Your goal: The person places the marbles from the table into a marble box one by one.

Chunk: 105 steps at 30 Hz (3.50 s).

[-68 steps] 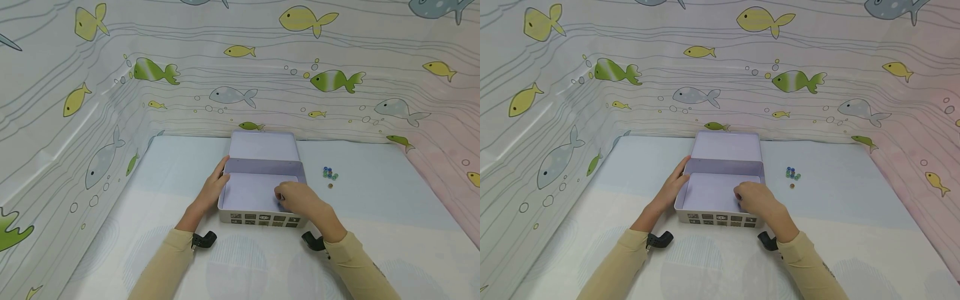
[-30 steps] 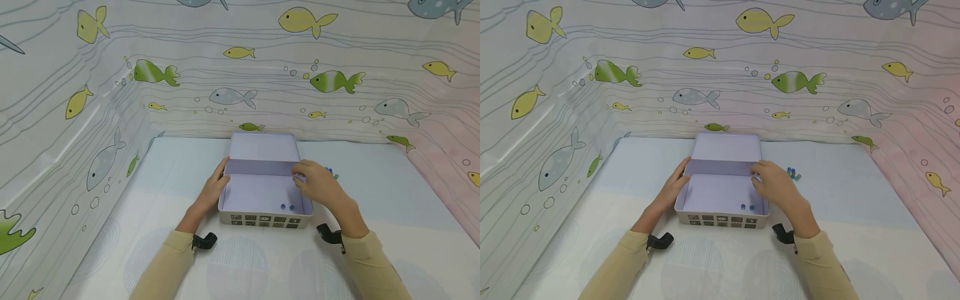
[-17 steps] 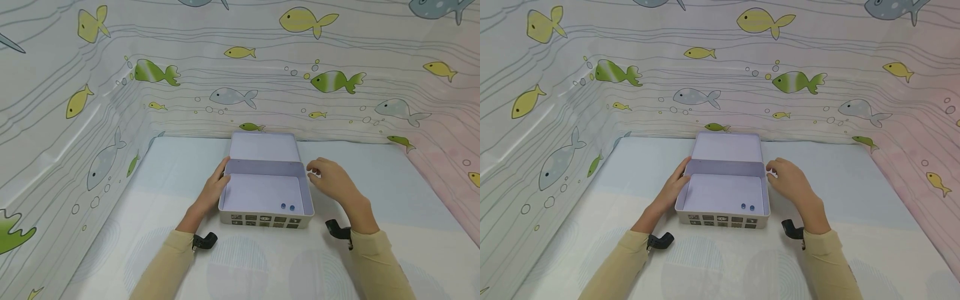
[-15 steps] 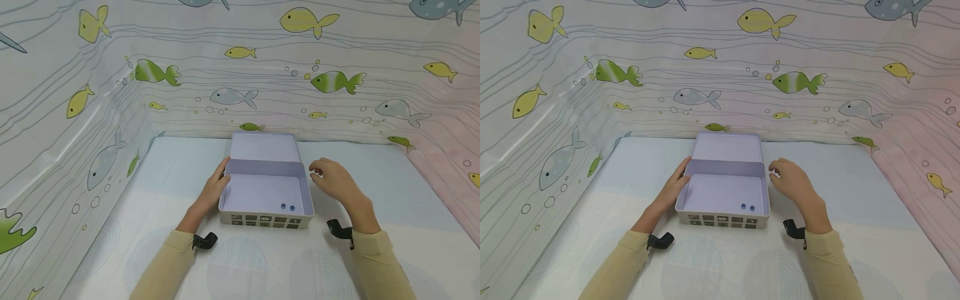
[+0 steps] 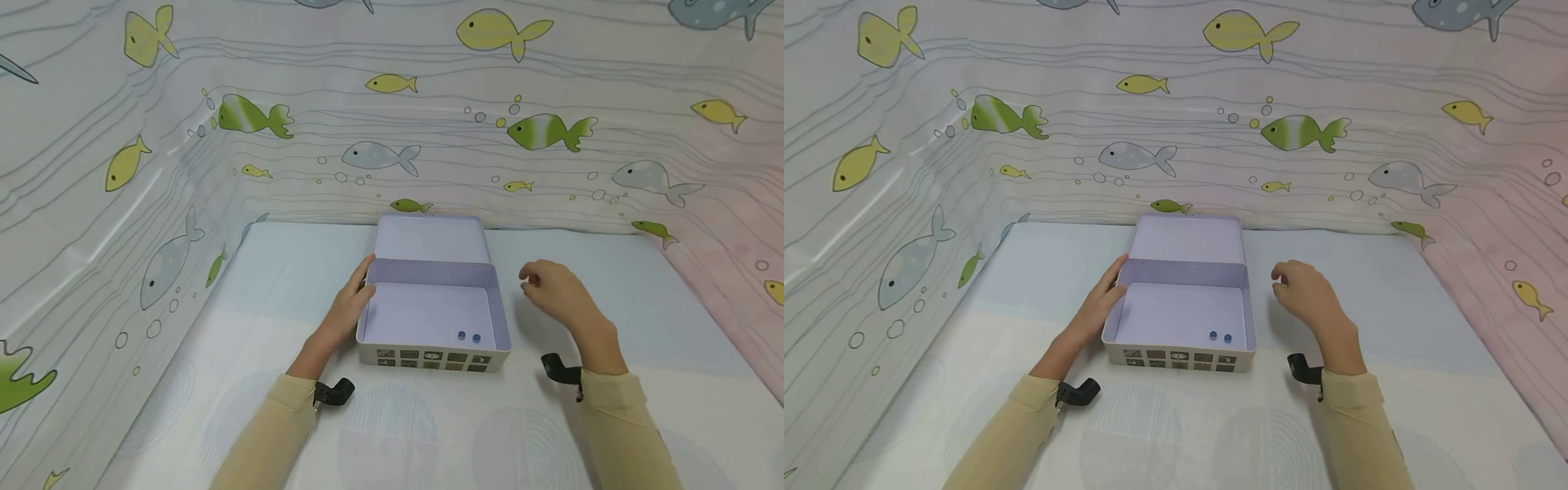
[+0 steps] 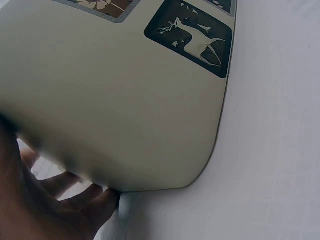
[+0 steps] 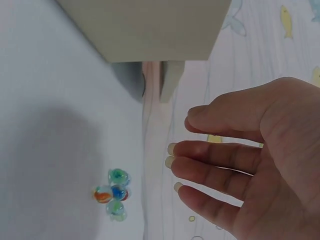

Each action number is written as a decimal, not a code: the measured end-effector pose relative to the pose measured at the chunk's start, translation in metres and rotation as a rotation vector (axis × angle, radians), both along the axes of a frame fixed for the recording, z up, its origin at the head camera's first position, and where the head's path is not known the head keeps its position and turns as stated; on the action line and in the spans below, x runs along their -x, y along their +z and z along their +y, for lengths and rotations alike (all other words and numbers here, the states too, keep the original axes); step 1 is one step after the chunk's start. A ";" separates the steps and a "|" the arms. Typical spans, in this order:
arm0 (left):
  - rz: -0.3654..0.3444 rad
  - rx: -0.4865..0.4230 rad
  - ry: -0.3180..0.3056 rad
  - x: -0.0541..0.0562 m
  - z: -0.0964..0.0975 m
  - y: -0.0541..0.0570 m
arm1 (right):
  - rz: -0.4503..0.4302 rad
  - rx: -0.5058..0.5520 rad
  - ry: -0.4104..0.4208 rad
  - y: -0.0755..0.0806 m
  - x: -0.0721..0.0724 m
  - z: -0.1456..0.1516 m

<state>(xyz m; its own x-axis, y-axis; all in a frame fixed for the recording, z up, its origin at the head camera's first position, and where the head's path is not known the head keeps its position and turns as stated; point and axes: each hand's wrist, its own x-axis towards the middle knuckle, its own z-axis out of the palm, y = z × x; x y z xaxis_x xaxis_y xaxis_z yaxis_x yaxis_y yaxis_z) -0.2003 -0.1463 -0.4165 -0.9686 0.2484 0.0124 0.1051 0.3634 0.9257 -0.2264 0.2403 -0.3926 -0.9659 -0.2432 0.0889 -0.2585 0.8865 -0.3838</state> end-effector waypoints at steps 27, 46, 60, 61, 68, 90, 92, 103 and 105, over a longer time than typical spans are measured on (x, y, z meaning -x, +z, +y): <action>0.060 -0.010 0.033 0.019 -0.004 -0.036 | -0.152 -0.059 -0.076 -0.040 0.015 0.030; 0.055 -0.016 0.032 0.018 -0.005 -0.036 | -0.148 -0.064 -0.033 -0.036 0.013 0.019; 0.057 -0.011 0.034 0.018 -0.005 -0.038 | -0.098 -0.040 -0.002 -0.021 0.007 0.003; 0.057 -0.011 0.035 0.018 -0.004 -0.038 | -0.093 -0.036 0.001 -0.020 0.007 0.002; 0.061 -0.018 0.033 0.019 -0.005 -0.038 | -0.037 -0.011 0.032 -0.010 0.002 -0.009; 0.060 -0.015 0.038 0.019 -0.004 -0.038 | 0.220 0.085 0.144 0.002 -0.018 -0.055; 0.061 -0.014 0.036 0.019 -0.004 -0.039 | 0.224 0.081 0.160 0.002 -0.019 -0.059; 0.065 -0.017 0.037 0.018 -0.005 -0.038 | 0.233 0.031 0.265 -0.008 -0.022 -0.079; 0.065 -0.016 0.037 0.018 -0.005 -0.037 | 0.243 0.021 0.282 -0.008 -0.024 -0.084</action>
